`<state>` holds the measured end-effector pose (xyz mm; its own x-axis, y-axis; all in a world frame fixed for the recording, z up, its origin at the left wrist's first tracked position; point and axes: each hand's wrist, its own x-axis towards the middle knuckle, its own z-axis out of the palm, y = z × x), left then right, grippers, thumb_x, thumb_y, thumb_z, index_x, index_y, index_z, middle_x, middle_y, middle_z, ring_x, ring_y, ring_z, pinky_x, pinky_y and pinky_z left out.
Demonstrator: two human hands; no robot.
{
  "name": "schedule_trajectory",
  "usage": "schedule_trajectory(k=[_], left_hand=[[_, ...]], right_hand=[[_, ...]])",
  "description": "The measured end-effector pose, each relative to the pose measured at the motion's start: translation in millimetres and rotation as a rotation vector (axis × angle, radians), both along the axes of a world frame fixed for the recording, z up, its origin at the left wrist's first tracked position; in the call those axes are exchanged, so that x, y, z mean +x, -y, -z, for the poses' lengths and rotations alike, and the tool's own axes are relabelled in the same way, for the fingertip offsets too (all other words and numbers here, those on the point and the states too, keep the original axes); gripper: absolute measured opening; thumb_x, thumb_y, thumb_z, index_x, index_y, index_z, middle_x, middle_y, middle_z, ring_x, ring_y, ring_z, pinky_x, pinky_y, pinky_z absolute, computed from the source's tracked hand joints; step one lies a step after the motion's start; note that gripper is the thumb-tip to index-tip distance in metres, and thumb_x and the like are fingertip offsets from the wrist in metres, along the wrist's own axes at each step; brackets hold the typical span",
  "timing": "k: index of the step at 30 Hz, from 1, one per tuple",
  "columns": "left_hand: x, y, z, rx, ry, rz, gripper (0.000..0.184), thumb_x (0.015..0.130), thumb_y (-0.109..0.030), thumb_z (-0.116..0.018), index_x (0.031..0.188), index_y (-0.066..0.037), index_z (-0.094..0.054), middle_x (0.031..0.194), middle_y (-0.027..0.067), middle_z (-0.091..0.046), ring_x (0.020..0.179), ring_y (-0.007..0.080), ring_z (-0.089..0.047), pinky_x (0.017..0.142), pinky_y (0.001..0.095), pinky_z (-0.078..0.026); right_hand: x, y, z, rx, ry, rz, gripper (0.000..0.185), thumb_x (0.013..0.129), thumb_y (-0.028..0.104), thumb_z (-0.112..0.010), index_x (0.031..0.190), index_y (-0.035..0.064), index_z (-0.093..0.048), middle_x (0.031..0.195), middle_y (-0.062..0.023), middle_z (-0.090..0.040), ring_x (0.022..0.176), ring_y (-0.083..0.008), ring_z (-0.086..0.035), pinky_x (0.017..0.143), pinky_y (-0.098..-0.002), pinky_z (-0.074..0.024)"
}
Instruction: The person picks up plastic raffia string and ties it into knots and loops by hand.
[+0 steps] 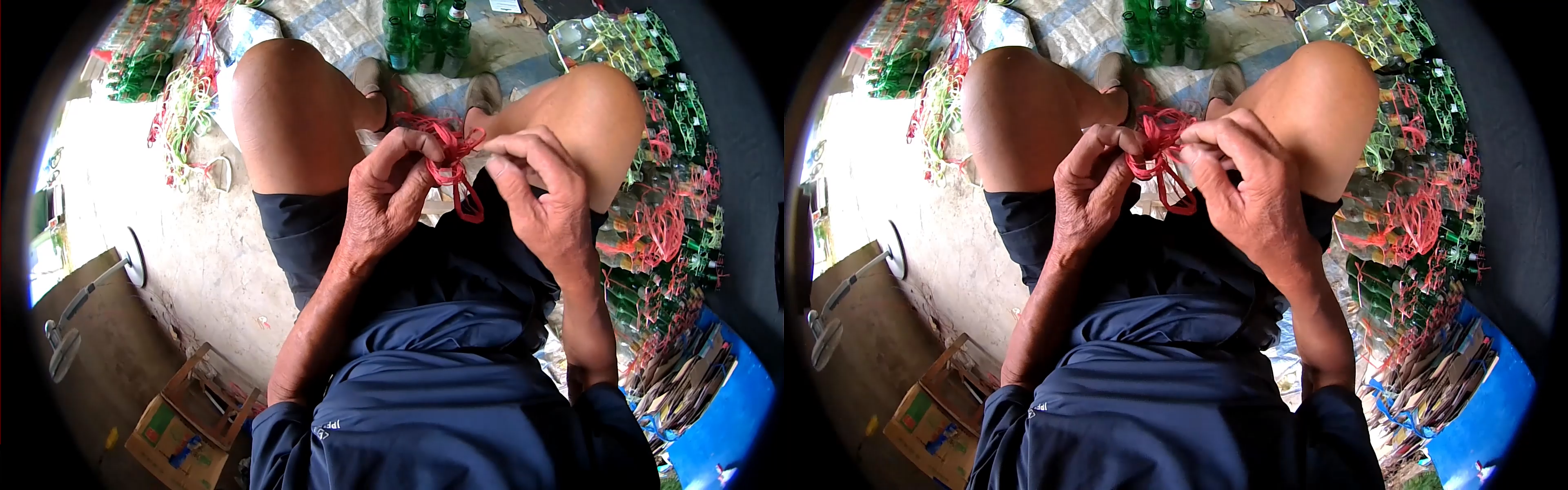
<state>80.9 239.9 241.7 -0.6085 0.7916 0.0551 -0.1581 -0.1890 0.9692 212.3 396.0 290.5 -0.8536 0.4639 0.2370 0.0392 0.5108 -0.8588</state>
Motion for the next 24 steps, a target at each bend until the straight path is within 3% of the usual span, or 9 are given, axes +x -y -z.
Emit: schedule_trajectory(k=[5,8,15,24], left_hand=[[-0.8,3.5,-7.9,-0.015,0.0,0.045,0.003,0.102,0.003,-0.06,0.103,0.001,-0.062,0.105,0.0048,-0.062,0.097,0.0111,-0.058,0.088,0.0253,-0.049],[-3.7,4.9,-7.6,-0.03,-0.083,0.061,0.003,0.101,0.004,-0.061,0.103,0.002,-0.063,0.104,0.0057,-0.062,0.095,0.0118,-0.059,0.088,0.0259,-0.049],[-6.5,5.5,-11.0,-0.071,-0.1,0.131,0.003,0.101,0.003,-0.061,0.101,0.001,-0.063,0.102,0.0056,-0.061,0.093,0.0114,-0.059,0.085,0.0254,-0.049],[-9.4,5.2,-7.1,-0.085,-0.047,0.185,0.006,0.104,-0.002,-0.059,0.1,-0.002,-0.063,0.093,0.0007,-0.065,0.087,0.0066,-0.059,0.079,0.0232,-0.05]], right_hand=[[-11.5,-9.9,5.1,0.105,-0.095,-0.15,0.025,0.092,-0.005,-0.065,0.115,0.0011,-0.07,0.094,-0.0116,-0.062,0.082,-0.0237,-0.067,0.072,-0.032,-0.0553],[-14.9,-9.5,4.6,0.098,-0.046,-0.23,0.025,0.09,-0.006,-0.065,0.114,0.0014,-0.07,0.093,-0.012,-0.062,0.081,-0.0262,-0.066,0.072,-0.034,-0.0556],[-14.1,-15.1,5.9,0.113,0.072,-0.307,0.016,0.092,-0.002,-0.062,0.106,0.0,-0.069,0.091,-0.0152,-0.066,0.08,-0.0337,-0.067,0.07,-0.0397,-0.0553],[-15.1,-18.5,3.2,-0.02,0.102,-0.375,0.012,0.091,0.001,-0.066,0.103,-0.0013,-0.068,0.09,-0.0148,-0.069,0.078,-0.0309,-0.069,0.069,-0.0383,-0.055]])
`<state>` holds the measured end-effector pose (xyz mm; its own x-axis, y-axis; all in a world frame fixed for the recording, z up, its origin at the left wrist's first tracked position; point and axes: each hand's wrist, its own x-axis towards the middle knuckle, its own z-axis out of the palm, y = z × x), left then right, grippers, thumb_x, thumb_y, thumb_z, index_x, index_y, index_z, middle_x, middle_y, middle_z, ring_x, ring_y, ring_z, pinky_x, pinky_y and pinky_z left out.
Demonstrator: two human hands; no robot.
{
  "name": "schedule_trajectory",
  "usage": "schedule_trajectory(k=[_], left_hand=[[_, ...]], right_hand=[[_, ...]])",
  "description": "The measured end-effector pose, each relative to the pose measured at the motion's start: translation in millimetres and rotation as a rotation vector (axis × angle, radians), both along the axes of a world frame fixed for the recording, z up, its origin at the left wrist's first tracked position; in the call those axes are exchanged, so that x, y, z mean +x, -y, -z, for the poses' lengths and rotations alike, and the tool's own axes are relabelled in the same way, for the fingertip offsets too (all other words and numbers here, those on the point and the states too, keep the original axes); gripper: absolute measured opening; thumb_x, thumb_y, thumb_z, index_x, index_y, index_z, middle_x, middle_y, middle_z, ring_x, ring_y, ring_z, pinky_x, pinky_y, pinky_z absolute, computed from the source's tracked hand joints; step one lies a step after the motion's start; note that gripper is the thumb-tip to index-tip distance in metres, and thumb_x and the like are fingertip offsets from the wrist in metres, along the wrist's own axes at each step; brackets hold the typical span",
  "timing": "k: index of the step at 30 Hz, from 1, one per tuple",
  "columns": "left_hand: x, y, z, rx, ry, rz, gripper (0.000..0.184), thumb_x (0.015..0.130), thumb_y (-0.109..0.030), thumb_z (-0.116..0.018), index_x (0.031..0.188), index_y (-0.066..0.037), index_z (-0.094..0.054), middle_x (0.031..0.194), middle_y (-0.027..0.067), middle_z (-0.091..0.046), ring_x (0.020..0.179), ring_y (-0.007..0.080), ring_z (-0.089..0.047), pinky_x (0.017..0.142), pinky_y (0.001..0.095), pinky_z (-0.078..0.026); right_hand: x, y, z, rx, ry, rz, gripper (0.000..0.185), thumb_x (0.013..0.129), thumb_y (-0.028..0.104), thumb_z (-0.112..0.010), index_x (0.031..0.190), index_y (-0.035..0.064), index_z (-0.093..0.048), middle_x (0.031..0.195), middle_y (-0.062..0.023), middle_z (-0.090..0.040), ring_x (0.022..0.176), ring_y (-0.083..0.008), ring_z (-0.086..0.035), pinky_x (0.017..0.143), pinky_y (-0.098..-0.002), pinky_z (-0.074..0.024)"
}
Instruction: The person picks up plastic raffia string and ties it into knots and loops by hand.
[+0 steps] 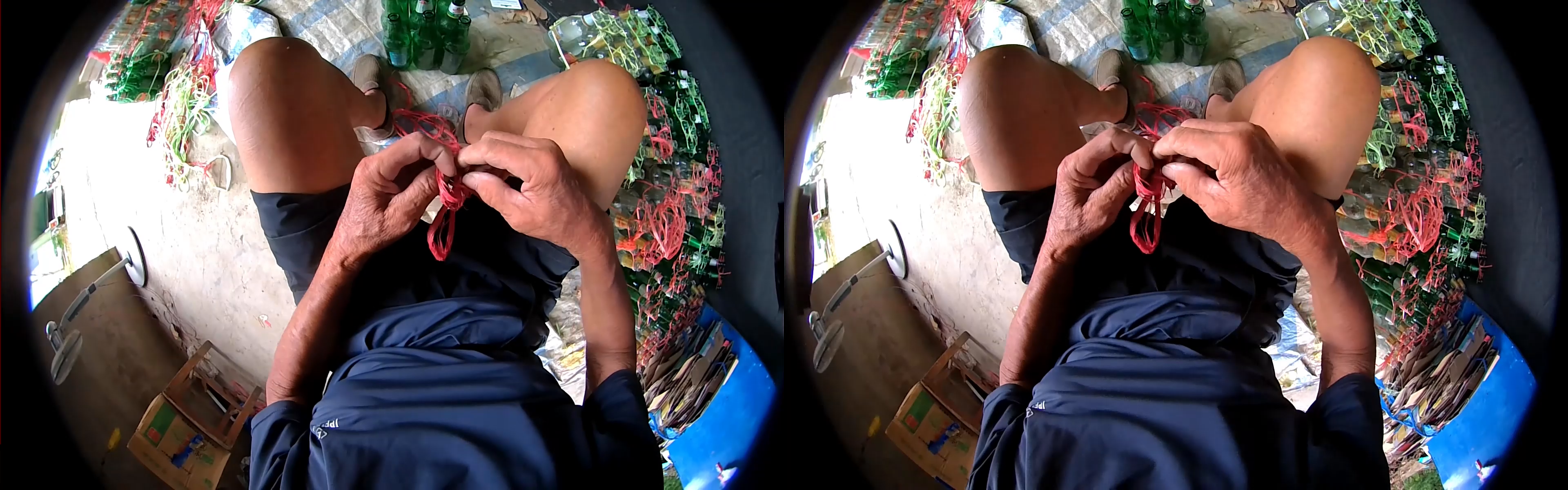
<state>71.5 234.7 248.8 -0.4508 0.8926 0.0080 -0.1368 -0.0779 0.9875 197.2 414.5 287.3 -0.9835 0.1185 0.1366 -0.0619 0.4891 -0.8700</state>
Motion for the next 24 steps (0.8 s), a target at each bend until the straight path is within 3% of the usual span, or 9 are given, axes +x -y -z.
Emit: schedule_trajectory(k=[12,15,19,24], left_hand=[[-0.9,-0.7,2.5,0.02,0.079,0.012,0.006,0.104,-0.006,-0.062,0.101,-0.001,-0.063,0.103,0.0032,-0.066,0.09,0.0078,-0.06,0.082,0.0232,-0.051],[-4.5,3.6,-1.6,-0.096,0.145,0.042,0.005,0.104,-0.006,-0.063,0.101,-0.001,-0.063,0.106,0.004,-0.067,0.095,0.0092,-0.06,0.086,0.0245,-0.051],[-1.7,1.1,6.3,-0.023,0.035,0.018,0.005,0.103,-0.005,-0.063,0.1,-0.002,-0.063,0.103,0.0031,-0.067,0.095,0.0095,-0.06,0.088,0.0251,-0.05],[0.6,-0.7,5.5,0.011,-0.007,-0.026,0.005,0.102,-0.005,-0.063,0.098,-0.002,-0.064,0.097,0.0014,-0.068,0.091,0.0082,-0.061,0.086,0.0255,-0.051]], right_hand=[[1.8,5.2,8.0,0.087,-0.071,0.089,0.006,0.091,0.001,-0.064,0.092,-0.0006,-0.059,0.083,-0.0148,-0.064,0.071,-0.0321,-0.064,0.066,-0.0402,-0.0523],[6.1,7.7,12.6,-0.047,-0.034,0.185,0.005,0.094,0.003,-0.062,0.093,-0.0013,-0.059,0.081,-0.0123,-0.063,0.069,-0.024,-0.063,0.065,-0.036,-0.0514],[9.3,13.4,12.7,-0.351,0.159,0.33,0.009,0.098,0.006,-0.06,0.094,-0.0021,-0.06,0.077,-0.0033,-0.059,0.072,-0.0085,-0.056,0.065,-0.0276,-0.0479],[12.2,13.1,21.0,-0.41,0.166,0.311,0.007,0.098,0.005,-0.06,0.097,-0.0017,-0.061,0.079,-0.001,-0.058,0.073,-0.006,-0.054,0.065,-0.0264,-0.0477]])
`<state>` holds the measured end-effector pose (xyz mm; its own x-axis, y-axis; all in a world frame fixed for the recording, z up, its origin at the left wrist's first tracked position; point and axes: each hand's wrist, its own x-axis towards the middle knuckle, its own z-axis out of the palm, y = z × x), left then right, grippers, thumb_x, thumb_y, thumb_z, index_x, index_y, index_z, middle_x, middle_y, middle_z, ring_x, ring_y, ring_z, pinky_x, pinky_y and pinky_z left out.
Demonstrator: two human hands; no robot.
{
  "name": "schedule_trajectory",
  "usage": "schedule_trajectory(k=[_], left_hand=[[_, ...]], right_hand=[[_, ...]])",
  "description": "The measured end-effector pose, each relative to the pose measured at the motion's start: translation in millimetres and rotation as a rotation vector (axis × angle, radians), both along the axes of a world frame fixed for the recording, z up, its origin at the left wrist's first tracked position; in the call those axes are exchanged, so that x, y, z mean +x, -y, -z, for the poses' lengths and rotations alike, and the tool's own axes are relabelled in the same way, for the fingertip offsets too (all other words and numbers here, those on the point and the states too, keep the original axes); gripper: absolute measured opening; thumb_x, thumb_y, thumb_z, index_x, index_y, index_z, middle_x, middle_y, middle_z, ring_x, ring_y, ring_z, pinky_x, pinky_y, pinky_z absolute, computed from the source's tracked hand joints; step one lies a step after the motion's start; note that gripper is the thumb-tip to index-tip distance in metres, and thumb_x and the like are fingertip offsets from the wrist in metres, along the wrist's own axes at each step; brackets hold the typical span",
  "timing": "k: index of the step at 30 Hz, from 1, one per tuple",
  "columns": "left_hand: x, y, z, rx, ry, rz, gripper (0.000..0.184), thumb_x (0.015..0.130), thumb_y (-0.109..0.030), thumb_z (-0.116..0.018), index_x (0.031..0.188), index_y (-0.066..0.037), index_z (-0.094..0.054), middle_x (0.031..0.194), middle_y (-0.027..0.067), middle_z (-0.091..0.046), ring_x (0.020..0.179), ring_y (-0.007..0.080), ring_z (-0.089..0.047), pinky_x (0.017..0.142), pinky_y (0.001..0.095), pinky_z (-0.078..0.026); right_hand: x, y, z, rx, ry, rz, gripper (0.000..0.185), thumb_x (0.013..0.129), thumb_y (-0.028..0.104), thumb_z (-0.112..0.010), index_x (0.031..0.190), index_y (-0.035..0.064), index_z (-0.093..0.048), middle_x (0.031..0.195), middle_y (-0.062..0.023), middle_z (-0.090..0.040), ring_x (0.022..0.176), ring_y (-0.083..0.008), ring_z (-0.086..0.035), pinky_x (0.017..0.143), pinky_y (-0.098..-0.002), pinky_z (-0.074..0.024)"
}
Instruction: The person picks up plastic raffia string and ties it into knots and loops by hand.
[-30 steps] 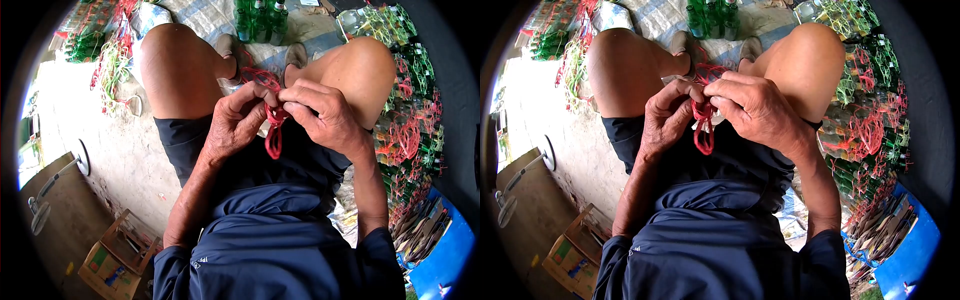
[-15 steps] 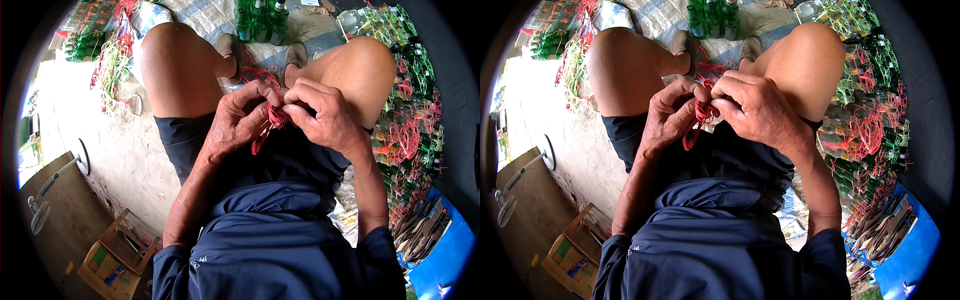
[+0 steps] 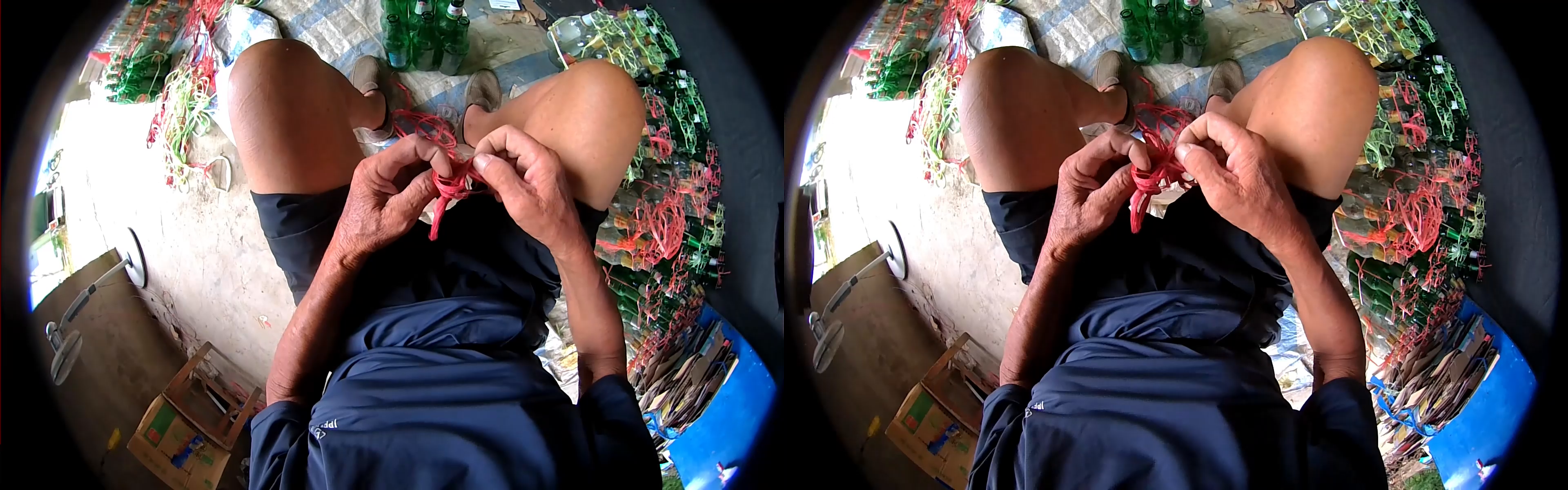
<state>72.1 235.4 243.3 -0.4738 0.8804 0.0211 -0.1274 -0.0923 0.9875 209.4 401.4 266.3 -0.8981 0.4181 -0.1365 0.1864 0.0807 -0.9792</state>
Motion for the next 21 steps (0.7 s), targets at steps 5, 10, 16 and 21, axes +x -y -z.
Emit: schedule_trajectory(k=[5,10,16,21], left_hand=[[0.8,2.2,1.0,-0.01,0.015,0.023,0.005,0.102,-0.004,-0.062,0.098,-0.002,-0.064,0.096,0.0017,-0.069,0.092,0.0083,-0.061,0.087,0.0259,-0.051],[2.4,3.5,4.0,-0.024,0.04,0.031,0.004,0.102,-0.003,-0.062,0.098,-0.001,-0.064,0.095,0.0017,-0.069,0.092,0.0085,-0.062,0.087,0.0251,-0.051],[4.6,2.7,0.9,-0.04,0.055,0.025,0.003,0.1,-0.002,-0.063,0.099,-0.001,-0.065,0.093,0.0019,-0.068,0.089,0.0087,-0.061,0.084,0.0247,-0.051],[2.3,7.3,-1.5,-0.08,-0.015,0.04,0.004,0.099,0.003,-0.063,0.103,0.002,-0.066,0.102,0.0059,-0.069,0.094,0.0103,-0.064,0.087,0.0261,-0.053]], right_hand=[[-0.3,-1.8,-3.8,0.159,-0.106,-0.121,0.009,0.093,-0.001,-0.063,0.102,0.0006,-0.066,0.085,-0.0052,-0.062,0.073,-0.0146,-0.062,0.064,-0.0315,-0.0513],[-3.0,-9.5,-2.3,0.491,-0.258,-0.235,0.016,0.086,-0.005,-0.067,0.1,0.0018,-0.068,0.089,-0.0133,-0.064,0.076,-0.0322,-0.067,0.065,-0.0393,-0.0542],[-2.8,-6.0,-7.3,0.603,-0.218,-0.199,0.01,0.086,-0.005,-0.063,0.094,0.0,-0.061,0.087,-0.0132,-0.062,0.072,-0.0306,-0.063,0.065,-0.0386,-0.0528],[0.6,-2.4,2.4,0.203,-0.142,-0.028,0.003,0.091,0.0,-0.06,0.093,-0.0015,-0.058,0.084,-0.0085,-0.058,0.073,-0.0187,-0.06,0.067,-0.0308,-0.0499]])
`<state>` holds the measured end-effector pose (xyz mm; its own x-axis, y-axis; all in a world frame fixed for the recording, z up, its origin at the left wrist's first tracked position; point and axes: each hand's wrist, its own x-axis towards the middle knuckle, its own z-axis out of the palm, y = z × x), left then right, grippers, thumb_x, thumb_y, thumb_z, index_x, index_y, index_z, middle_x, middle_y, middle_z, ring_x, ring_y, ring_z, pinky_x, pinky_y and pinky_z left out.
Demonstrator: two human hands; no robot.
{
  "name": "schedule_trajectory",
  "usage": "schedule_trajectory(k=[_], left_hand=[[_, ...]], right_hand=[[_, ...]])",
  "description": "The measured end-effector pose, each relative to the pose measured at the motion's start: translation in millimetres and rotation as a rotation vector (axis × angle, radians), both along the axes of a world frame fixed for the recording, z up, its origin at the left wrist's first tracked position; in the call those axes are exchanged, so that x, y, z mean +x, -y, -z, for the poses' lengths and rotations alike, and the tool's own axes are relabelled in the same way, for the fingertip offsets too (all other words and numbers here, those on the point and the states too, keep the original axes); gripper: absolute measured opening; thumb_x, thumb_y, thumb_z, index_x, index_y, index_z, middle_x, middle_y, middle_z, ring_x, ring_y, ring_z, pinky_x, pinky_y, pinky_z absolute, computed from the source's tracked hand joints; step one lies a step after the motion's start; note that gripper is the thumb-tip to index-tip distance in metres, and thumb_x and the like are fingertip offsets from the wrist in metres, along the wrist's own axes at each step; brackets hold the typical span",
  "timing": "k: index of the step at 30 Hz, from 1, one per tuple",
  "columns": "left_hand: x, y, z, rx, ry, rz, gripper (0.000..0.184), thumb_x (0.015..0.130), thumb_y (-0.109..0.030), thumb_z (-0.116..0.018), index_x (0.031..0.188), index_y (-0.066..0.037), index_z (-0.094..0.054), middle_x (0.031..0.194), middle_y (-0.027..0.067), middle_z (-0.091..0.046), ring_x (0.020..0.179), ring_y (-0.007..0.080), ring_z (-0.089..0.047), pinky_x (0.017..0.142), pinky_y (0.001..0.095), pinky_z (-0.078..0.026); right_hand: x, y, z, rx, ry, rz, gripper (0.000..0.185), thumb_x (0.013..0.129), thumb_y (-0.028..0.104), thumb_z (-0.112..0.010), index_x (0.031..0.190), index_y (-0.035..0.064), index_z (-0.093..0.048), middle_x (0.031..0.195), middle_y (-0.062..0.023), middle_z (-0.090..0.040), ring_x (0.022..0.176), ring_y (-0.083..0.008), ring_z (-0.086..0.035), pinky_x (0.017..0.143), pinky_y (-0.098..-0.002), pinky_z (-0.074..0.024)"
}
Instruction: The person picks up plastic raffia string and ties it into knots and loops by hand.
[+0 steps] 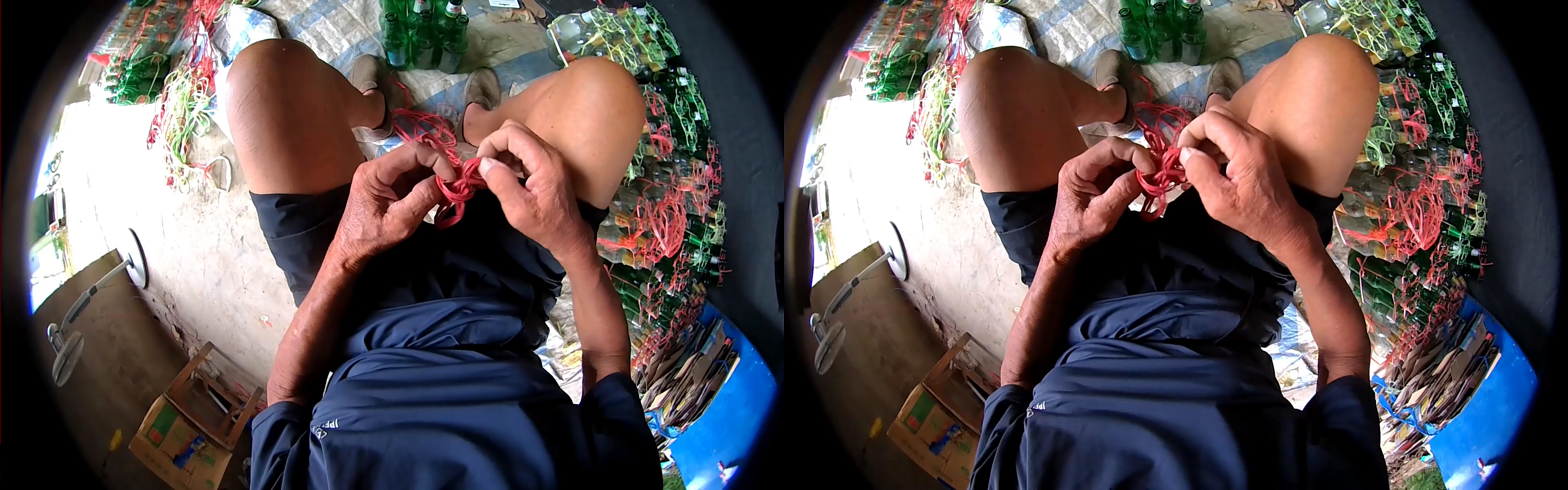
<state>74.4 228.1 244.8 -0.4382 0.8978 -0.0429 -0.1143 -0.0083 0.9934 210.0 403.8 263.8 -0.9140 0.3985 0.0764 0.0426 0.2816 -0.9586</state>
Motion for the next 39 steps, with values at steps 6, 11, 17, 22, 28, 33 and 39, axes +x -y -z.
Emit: schedule_trajectory(k=[6,11,17,22,28,33,39], left_hand=[[7.3,0.4,-2.2,-0.023,0.188,-0.004,0.01,0.095,0.004,-0.068,0.105,0.003,-0.066,0.105,0.0049,-0.068,0.095,0.0099,-0.064,0.086,0.0268,-0.053],[6.8,0.2,-4.6,-0.04,0.152,0.0,0.012,0.095,0.003,-0.07,0.106,0.003,-0.066,0.104,0.0048,-0.069,0.095,0.0102,-0.064,0.086,0.0269,-0.053],[7.7,-2.4,-7.5,-0.051,0.138,-0.021,0.006,0.093,-0.001,-0.068,0.099,0.0,-0.067,0.094,0.0011,-0.067,0.088,0.0073,-0.064,0.081,0.0252,-0.054],[7.5,-3.4,-6.4,-0.092,0.168,-0.011,0.005,0.093,-0.001,-0.068,0.098,0.001,-0.067,0.094,0.0017,-0.068,0.087,0.0072,-0.064,0.08,0.0247,-0.054],[4.5,-1.6,-1.2,-0.077,0.062,-0.008,0.005,0.094,0.003,-0.07,0.099,0.003,-0.068,0.096,0.0039,-0.069,0.088,0.0089,-0.064,0.082,0.0249,-0.053],[4.5,0.4,-10.8,-0.089,0.131,0.005,0.007,0.092,0.003,-0.07,0.098,0.003,-0.068,0.096,0.0032,-0.069,0.089,0.0082,-0.063,0.082,0.0246,-0.052],[6.6,-0.8,-7.6,-0.088,0.079,-0.007,0.007,0.092,0.003,-0.069,0.099,0.003,-0.068,0.093,0.002,-0.068,0.087,0.0078,-0.062,0.081,0.0239,-0.051]], right_hand=[[7.9,-6.3,-1.5,-0.439,0.168,0.051,0.006,0.098,0.006,-0.059,0.1,-0.0001,-0.06,0.089,-0.0001,-0.063,0.077,-0.0042,-0.056,0.071,-0.0229,-0.0506],[6.4,-0.1,2.8,-0.188,0.085,0.065,0.01,0.095,0.0,-0.058,0.104,-0.0022,-0.061,0.092,-0.0055,-0.061,0.081,-0.0116,-0.062,0.074,-0.0264,-0.0529],[0.2,-1.8,-6.8,0.332,-0.102,-0.052,0.031,0.086,-0.008,-0.062,0.114,0.0019,-0.067,0.094,-0.0109,-0.058,0.087,-0.0245,-0.064,0.076,-0.0361,-0.0553],[0.1,-7.2,-8.6,0.564,-0.169,-0.134,0.018,0.082,-0.007,-0.068,0.098,0.0015,-0.069,0.087,-0.0096,-0.059,0.079,-0.0282,-0.063,0.068,-0.0378,-0.0543],[5.6,-11.5,0.0,-0.104,0.016,-0.011,0.008,0.096,0.002,-0.062,0.102,0.0009,-0.067,0.089,-0.0027,-0.066,0.075,-0.0151,-0.065,0.068,-0.0286,-0.0546],[8.9,-14.0,8.8,-0.746,0.068,0.171,0.015,0.102,0.015,-0.059,0.108,0.0031,-0.067,0.09,-0.0004,-0.069,0.075,-0.0073,-0.063,0.069,-0.0223,-0.0533],[5.9,-18.4,13.2,-0.853,-0.012,0.23,0.019,0.104,0.021,-0.056,0.107,0.0046,-0.066,0.096,-0.0044,-0.069,0.082,-0.0118,-0.06,0.077,-0.0272,-0.0496]])
